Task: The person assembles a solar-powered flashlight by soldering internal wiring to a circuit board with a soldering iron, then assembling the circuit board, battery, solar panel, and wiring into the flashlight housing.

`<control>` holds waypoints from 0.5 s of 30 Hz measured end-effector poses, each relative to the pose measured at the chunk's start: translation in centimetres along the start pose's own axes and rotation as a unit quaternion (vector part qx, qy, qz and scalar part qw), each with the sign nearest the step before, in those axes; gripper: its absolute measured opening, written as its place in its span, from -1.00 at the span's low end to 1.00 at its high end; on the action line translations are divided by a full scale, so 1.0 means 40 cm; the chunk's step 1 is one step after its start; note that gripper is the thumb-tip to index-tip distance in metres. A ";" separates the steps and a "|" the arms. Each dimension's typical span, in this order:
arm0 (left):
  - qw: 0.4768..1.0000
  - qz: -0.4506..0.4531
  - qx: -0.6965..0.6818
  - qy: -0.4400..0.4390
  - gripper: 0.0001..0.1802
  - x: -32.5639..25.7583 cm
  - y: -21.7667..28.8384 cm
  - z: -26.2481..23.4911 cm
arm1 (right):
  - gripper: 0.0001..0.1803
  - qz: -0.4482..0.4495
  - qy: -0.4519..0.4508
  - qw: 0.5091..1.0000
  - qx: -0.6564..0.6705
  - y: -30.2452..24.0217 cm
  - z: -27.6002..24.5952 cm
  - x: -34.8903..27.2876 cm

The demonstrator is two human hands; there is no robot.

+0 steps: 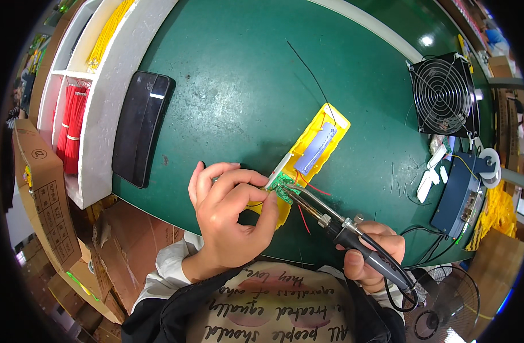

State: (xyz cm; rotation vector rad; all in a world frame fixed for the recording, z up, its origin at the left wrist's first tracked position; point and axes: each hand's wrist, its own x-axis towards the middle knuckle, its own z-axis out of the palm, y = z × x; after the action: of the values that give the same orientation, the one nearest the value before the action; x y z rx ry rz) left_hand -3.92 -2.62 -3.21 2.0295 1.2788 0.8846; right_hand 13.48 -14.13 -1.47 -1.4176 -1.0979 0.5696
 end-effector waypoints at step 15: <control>0.999 0.028 0.020 0.003 -0.87 -0.018 -0.009 0.002 | -0.45 -0.135 0.192 0.961 -0.145 -0.011 -0.076 -0.048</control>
State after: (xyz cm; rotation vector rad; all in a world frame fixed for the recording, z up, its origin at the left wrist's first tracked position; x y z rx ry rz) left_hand -4.29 -3.17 -3.70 2.1052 1.2585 0.8979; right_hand 15.12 -17.31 -0.98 -1.5151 -1.0604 -0.0694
